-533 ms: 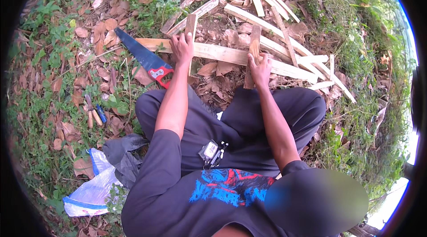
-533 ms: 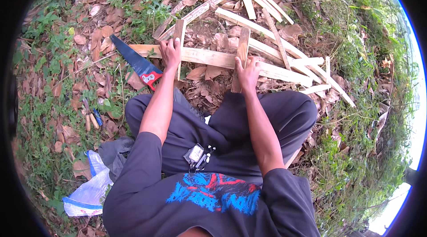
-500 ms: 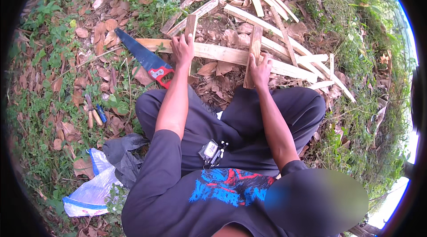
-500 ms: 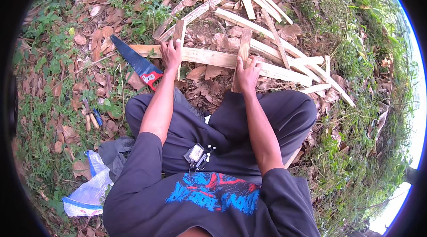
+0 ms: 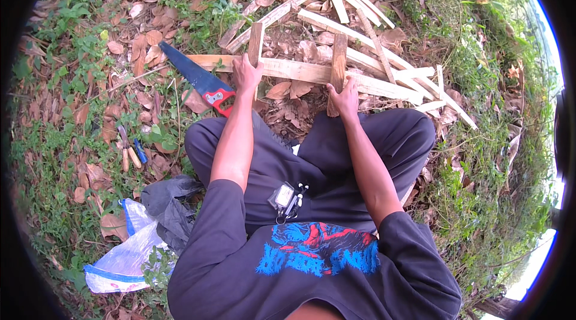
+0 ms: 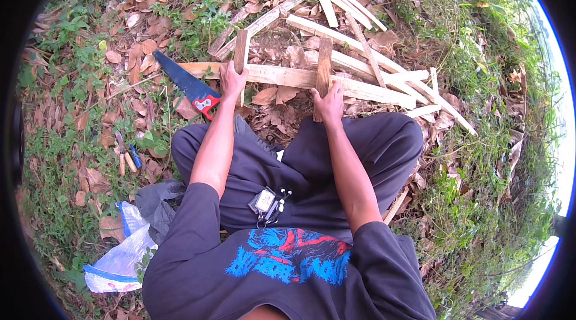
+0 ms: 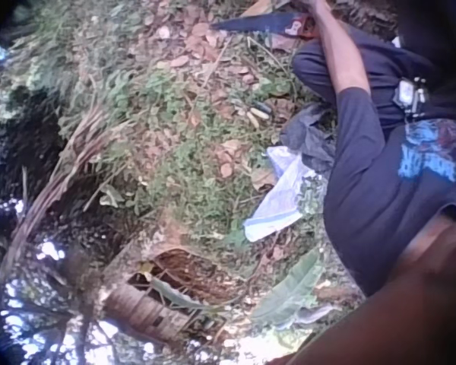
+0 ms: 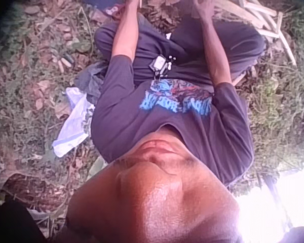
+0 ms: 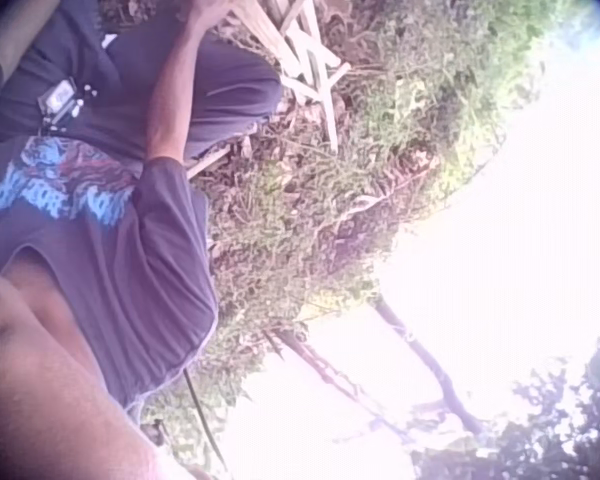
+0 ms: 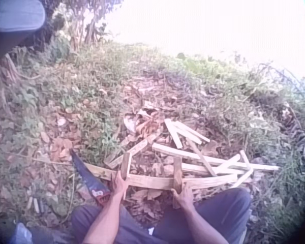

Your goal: The person sits on the ground and uses a red hand saw to cut a piece of wood into smaller strips. After cutting, the person arranges the resulting wood pieces into a neat stack on the ground.

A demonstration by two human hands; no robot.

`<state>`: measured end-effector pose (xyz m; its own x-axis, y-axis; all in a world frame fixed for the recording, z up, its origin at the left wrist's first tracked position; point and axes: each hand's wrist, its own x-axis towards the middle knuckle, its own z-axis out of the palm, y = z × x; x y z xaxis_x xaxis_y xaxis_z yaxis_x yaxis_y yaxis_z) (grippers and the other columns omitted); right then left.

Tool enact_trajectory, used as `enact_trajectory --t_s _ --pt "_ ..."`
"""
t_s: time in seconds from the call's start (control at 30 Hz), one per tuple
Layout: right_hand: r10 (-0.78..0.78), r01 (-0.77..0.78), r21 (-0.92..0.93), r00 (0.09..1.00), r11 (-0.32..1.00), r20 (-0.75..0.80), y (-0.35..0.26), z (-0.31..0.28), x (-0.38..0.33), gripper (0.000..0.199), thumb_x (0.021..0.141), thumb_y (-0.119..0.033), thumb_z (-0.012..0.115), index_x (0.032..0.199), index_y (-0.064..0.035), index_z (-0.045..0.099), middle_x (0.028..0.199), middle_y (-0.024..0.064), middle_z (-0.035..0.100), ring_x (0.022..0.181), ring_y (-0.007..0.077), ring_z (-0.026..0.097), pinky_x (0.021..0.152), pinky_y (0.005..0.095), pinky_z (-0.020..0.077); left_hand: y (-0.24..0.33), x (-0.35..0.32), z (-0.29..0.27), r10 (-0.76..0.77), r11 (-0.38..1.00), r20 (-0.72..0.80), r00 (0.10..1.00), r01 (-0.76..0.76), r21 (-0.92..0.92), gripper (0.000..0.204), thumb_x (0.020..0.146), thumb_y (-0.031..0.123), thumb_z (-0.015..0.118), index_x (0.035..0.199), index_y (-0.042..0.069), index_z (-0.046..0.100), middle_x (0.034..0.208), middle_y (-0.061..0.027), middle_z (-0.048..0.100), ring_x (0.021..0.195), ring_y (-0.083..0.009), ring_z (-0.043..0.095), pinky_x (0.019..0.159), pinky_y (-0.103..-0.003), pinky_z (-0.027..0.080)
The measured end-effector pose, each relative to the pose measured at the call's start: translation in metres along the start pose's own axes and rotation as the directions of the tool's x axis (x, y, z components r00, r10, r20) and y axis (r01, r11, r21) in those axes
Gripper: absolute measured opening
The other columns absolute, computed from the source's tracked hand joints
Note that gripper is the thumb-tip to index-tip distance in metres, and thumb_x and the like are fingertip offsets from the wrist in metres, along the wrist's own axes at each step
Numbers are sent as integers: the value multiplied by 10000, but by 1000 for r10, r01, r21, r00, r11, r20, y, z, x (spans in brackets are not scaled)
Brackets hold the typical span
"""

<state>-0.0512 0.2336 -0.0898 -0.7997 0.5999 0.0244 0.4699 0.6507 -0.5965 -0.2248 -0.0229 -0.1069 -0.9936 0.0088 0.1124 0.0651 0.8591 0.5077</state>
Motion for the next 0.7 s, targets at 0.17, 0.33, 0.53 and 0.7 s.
enact_trajectory --t_s 0.17,0.33,0.53,0.7 --pt "37 -37 -1 999 999 -9 5 4 2 777 814 -487 688 1325 15 388 1268 310 506 1172 447 503 977 473 418 5 -1 -1 -56 998 61 997 55 22 675 781 380 688 1341 67 477 1199 -282 516 1105 -416 556 925 -475 473" --pt "5 -6 29 1000 1000 14 -5 -1 0 729 837 -422 670 1390 -47 380 1199 320 541 1109 466 540 940 494 447 4 -3 -5 -88 996 103 991 84 39 716 778 377 696 1379 92 432 1215 -284 516 1111 -421 557 937 -477 466" --pt "71 -69 -67 997 995 40 -17 -11 6 545 858 -357 633 1304 -71 502 1234 289 519 1110 437 531 938 493 440 7 -5 -5 -105 994 80 991 101 44 713 769 371 709 1376 101 448 1207 -281 510 1121 -422 542 946 -478 457" --pt "-258 251 -343 966 905 24 2 -20 51 413 804 -147 584 1209 -68 572 1199 182 553 1159 380 511 954 478 422 -5 -2 -7 -108 993 37 994 106 53 709 752 376 727 1359 107 476 1194 -252 521 1123 -416 537 928 -485 465"
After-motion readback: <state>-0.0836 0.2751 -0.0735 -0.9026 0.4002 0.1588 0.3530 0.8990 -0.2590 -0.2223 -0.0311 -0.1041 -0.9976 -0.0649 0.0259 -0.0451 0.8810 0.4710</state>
